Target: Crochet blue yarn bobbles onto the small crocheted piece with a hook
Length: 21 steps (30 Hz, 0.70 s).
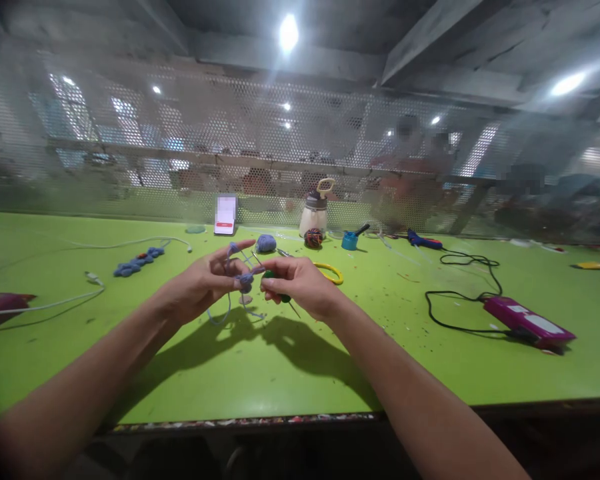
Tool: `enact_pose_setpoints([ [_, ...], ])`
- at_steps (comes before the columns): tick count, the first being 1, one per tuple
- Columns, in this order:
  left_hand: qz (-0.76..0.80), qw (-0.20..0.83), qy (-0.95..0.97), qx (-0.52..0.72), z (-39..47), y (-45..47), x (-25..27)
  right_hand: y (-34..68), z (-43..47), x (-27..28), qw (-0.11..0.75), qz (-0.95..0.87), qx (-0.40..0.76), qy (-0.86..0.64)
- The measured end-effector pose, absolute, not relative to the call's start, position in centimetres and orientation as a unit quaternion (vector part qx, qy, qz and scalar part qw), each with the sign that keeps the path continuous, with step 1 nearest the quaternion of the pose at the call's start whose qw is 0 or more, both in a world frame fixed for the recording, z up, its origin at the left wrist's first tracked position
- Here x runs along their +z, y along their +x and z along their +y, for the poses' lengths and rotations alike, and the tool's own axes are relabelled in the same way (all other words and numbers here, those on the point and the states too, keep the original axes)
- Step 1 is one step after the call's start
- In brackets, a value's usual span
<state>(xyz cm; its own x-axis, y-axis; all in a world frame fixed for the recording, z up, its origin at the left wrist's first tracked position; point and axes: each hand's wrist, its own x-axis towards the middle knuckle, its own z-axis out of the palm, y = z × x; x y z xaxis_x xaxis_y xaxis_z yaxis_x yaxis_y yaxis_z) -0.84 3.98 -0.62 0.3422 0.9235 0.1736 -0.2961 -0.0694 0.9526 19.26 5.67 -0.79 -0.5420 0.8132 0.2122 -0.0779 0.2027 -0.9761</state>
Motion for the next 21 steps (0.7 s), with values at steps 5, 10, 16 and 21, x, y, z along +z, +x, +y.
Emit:
enact_pose_setpoints([
  [5, 0.293, 0.607, 0.552, 0.491, 3.97, -0.91, -0.61, 19.53, 5.38, -0.43, 0.352, -0.707, 0.544, -0.283],
  [10, 0.289, 0.58, 0.587, 0.485, 3.91, -0.93, -0.59, 19.75, 5.17, 0.03, 0.342, -0.742, 0.488, -0.307],
  [16, 0.314, 0.544, 0.618, 0.473, 3.54, -0.77, -0.1, 19.88, 5.26, 0.07, 0.346, -0.755, 0.461, -0.313],
  [21, 0.337, 0.505, 0.633, 0.481, 3.61, -0.67, 0.04, 19.79, 5.37, -0.13, 0.352, -0.745, 0.461, -0.329],
])
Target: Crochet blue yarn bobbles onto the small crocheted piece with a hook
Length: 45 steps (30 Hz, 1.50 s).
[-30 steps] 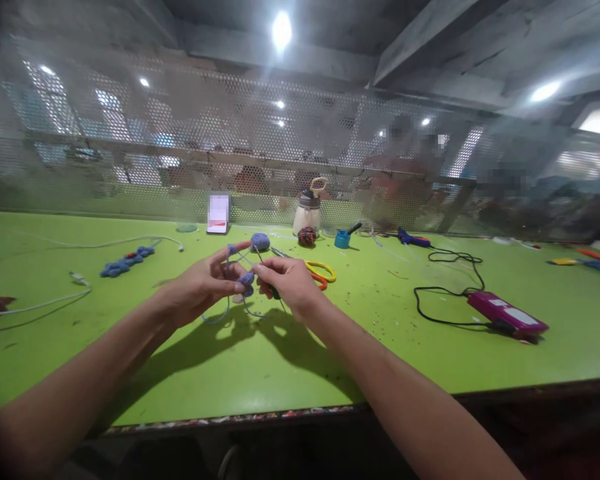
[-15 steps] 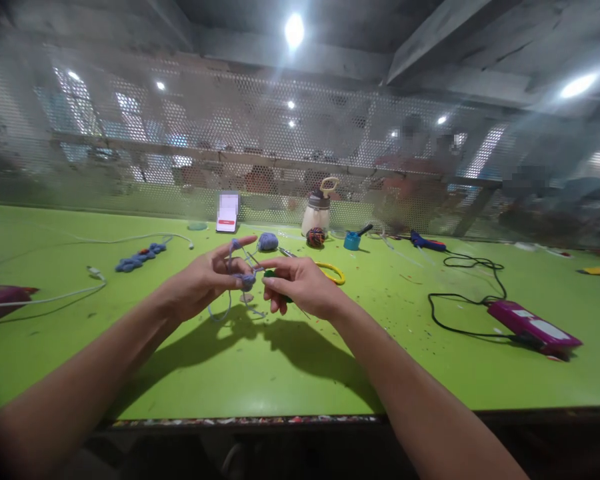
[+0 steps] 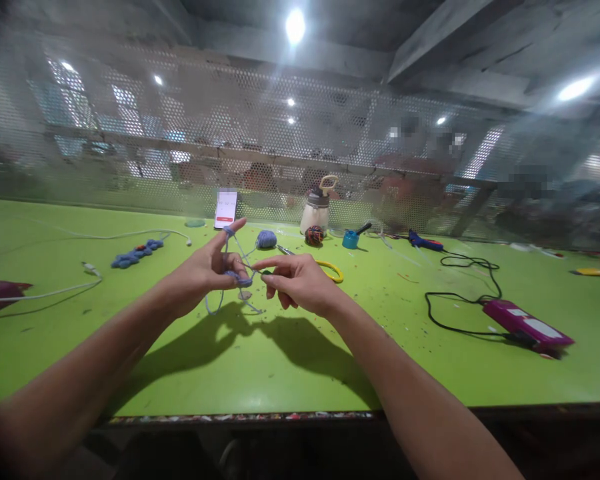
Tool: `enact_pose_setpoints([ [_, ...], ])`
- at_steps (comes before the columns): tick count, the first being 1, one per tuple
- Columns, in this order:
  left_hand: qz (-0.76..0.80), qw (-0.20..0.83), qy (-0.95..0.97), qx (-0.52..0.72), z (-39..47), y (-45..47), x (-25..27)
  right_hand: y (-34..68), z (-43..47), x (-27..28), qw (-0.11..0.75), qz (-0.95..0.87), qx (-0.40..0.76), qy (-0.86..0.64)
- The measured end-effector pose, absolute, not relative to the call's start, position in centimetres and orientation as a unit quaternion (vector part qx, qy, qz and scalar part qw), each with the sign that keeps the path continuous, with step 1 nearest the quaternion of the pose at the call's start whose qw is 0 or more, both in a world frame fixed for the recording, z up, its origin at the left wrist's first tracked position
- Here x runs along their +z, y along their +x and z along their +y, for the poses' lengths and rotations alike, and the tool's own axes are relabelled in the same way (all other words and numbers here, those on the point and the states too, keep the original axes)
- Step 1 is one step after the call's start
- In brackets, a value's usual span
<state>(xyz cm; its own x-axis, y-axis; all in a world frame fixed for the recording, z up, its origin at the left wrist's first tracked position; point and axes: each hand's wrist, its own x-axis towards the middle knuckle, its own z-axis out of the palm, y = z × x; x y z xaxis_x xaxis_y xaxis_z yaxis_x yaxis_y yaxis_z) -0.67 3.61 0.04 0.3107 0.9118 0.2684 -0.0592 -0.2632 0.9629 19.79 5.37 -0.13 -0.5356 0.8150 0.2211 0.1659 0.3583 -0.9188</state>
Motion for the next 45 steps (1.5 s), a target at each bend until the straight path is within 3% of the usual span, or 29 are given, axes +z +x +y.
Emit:
enact_pose_setpoints([
  [4, 0.346, 0.496, 0.612, 0.51, 3.7, -0.5, -0.1, 19.3, 5.2, -0.4, 0.375, -0.718, 0.476, -0.343],
  [11, 0.337, 0.588, 0.519, 0.521, 3.2, -0.1, -0.1, 17.7, 4.5, -1.5, 0.418, -0.689, 0.461, -0.372],
  [16, 0.363, 0.561, 0.52, 0.532, 3.3, 0.3, -0.3, 17.3, 4.4, -1.7, 0.432, -0.692, 0.436, -0.38],
  [22, 0.358, 0.546, 0.53, 0.54, 4.0, 0.0, -1.0, 17.5, 4.6, -1.8, 0.42, -0.642, 0.522, -0.373],
  [26, 0.371, 0.484, 0.586, 0.533, 4.5, 0.1, -1.5, 17.7, 4.9, -1.9, 0.398, -0.614, 0.572, -0.37],
  [30, 0.419, 0.351, 0.656, 0.521, 3.7, 0.6, -1.5, 17.7, 4.9, -1.8, 0.389, -0.595, 0.59, -0.383],
  [35, 0.432, 0.234, 0.687, 0.535, 2.9, 1.2, -1.6, 17.4, 4.6, -1.8, 0.428, -0.547, 0.609, -0.384],
  [37, 0.422, 0.259, 0.669, 0.555, 3.0, 1.2, -1.6, 17.2, 4.4, -1.9, 0.445, -0.533, 0.614, -0.375],
  [42, 0.326, 0.512, 0.535, 0.588, 3.6, 0.8, -1.2, 17.0, 4.1, -2.0, 0.484, -0.55, 0.592, -0.336],
  [45, 0.284, 0.587, 0.487, 0.581, 3.6, 0.3, -0.6, 17.2, 4.3, -1.9, 0.496, -0.611, 0.526, -0.322],
])
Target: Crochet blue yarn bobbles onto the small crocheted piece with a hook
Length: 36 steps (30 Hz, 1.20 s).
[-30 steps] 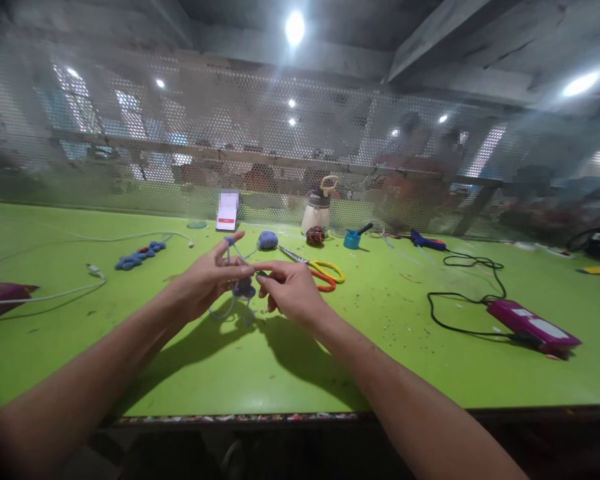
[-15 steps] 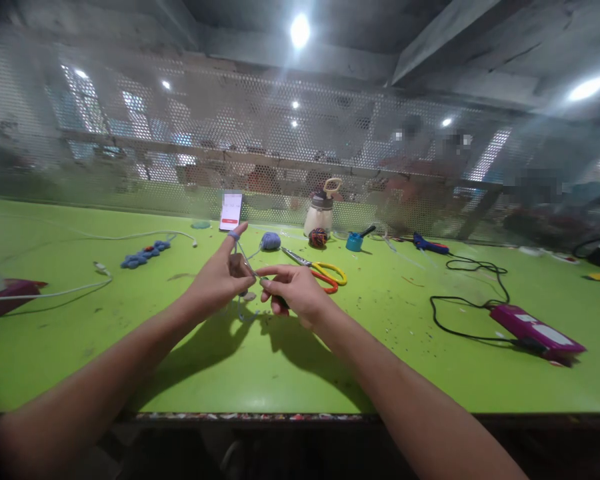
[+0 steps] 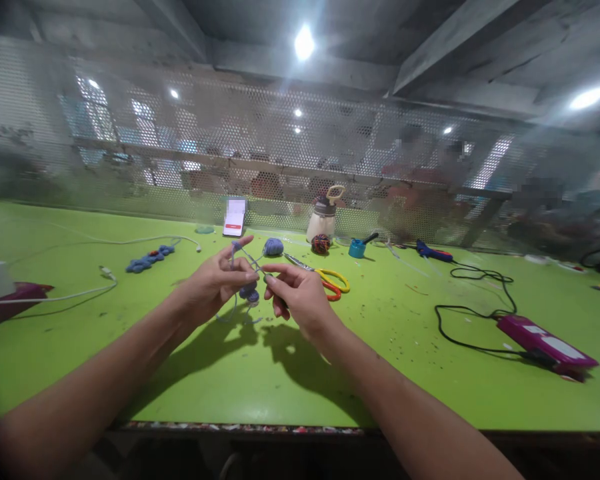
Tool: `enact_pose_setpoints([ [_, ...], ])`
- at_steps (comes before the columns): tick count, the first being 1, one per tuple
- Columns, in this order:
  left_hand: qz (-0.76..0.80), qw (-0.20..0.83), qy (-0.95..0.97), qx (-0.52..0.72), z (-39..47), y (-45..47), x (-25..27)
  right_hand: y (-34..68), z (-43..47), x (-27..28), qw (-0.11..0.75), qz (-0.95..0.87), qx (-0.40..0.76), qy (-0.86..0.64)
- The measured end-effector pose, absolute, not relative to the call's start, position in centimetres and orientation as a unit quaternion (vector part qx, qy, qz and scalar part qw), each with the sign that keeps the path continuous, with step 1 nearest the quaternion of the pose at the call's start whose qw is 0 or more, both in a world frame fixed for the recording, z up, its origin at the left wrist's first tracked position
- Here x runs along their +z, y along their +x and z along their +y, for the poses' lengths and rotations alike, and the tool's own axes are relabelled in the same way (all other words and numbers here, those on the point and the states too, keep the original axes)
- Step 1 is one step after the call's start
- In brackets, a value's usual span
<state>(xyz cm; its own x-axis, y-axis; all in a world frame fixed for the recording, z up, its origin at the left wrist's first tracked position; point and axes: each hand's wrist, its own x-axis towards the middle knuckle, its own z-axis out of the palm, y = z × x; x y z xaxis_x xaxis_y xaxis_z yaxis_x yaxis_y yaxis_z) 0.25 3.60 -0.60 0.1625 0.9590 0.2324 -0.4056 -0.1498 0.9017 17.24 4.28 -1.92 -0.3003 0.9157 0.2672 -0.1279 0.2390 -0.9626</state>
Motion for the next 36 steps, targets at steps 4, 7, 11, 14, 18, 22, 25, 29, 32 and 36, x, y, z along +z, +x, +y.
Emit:
enact_pose_setpoints([
  [4, 0.273, 0.603, 0.493, 0.564, 3.3, -0.1, -0.1, 18.1, 4.6, -1.4, 0.49, -0.696, 0.414, -0.322],
  [7, 0.281, 0.6, 0.501, 0.557, 3.2, -0.3, 0.1, 18.7, 4.8, -1.1, 0.474, -0.736, 0.359, -0.323],
  [11, 0.275, 0.591, 0.514, 0.558, 3.5, -0.6, 0.0, 19.3, 5.0, -0.8, 0.454, -0.774, 0.297, -0.326],
  [14, 0.266, 0.589, 0.524, 0.555, 3.7, -1.0, -0.2, 19.8, 5.2, -0.5, 0.44, -0.804, 0.238, -0.321],
  [18, 0.26, 0.596, 0.518, 0.556, 3.8, -1.3, -0.2, 20.4, 5.4, -0.2, 0.432, -0.834, 0.172, -0.297],
  [22, 0.261, 0.605, 0.501, 0.561, 3.7, -1.4, 0.0, 20.6, 5.5, 0.0, 0.43, -0.847, 0.142, -0.279],
  [25, 0.27, 0.601, 0.5, 0.563, 3.7, -1.3, 0.1, 20.7, 5.5, 0.1, 0.434, -0.839, 0.174, -0.28],
  [29, 0.3, 0.574, 0.527, 0.55, 3.7, -0.9, 0.0, 20.4, 5.3, -0.1, 0.418, -0.802, 0.304, -0.298],
  [32, 0.331, 0.558, 0.563, 0.512, 3.9, -0.6, -0.4, 19.8, 5.3, -0.6, 0.412, -0.767, 0.38, -0.313],
  [36, 0.336, 0.554, 0.589, 0.482, 4.1, -0.4, -0.9, 19.2, 5.4, -1.0, 0.43, -0.733, 0.405, -0.338],
])
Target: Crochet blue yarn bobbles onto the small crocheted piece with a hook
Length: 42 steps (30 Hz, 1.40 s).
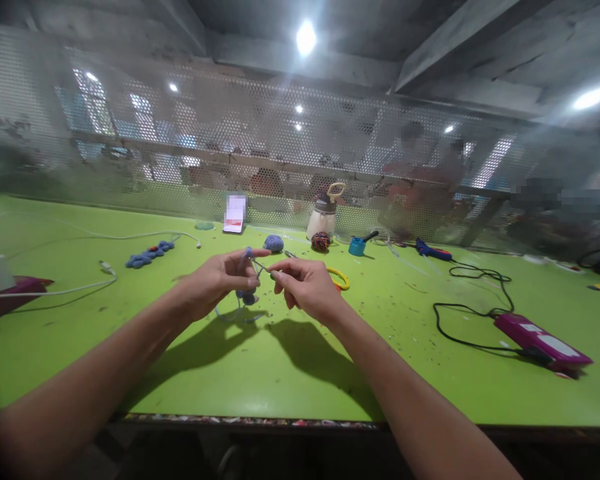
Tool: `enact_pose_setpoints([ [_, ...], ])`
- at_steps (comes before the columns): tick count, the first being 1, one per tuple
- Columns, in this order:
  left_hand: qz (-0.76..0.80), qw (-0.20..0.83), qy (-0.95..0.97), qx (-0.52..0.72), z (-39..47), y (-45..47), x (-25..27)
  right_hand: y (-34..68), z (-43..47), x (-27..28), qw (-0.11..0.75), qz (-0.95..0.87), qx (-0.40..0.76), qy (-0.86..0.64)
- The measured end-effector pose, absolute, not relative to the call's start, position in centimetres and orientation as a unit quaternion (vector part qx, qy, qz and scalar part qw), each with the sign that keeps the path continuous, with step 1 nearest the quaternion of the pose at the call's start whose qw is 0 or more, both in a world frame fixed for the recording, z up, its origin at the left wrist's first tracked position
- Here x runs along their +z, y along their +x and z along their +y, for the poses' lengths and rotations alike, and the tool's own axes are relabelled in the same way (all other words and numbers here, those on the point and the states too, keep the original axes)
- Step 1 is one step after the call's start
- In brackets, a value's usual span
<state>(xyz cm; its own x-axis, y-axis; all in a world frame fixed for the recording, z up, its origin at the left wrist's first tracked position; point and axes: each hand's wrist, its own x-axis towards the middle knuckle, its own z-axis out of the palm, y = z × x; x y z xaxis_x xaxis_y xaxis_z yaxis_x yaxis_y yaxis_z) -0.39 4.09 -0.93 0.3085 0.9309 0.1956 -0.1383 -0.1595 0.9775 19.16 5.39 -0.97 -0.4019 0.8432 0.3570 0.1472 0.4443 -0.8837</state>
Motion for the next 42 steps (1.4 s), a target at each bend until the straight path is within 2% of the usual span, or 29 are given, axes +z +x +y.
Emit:
enact_pose_setpoints([
  [7, 0.321, 0.564, 0.595, 0.474, 3.84, -0.35, -0.8, 18.94, 5.24, -1.08, 0.409, -0.718, 0.468, -0.314],
  [13, 0.316, 0.566, 0.592, 0.479, 3.98, -0.28, -0.88, 19.16, 5.69, -1.15, 0.437, -0.661, 0.525, -0.311],
  [31, 0.341, 0.507, 0.611, 0.503, 3.87, -0.18, -0.59, 19.86, 6.18, -0.95, 0.445, -0.663, 0.521, -0.302],
  [39, 0.286, 0.613, 0.526, 0.516, 3.28, -0.21, -0.24, 19.66, 6.02, -1.09, 0.434, -0.672, 0.52, -0.3],
  [42, 0.303, 0.62, 0.499, 0.524, 3.35, -0.11, -0.38, 19.56, 5.93, -1.14, 0.431, -0.669, 0.523, -0.304],
])
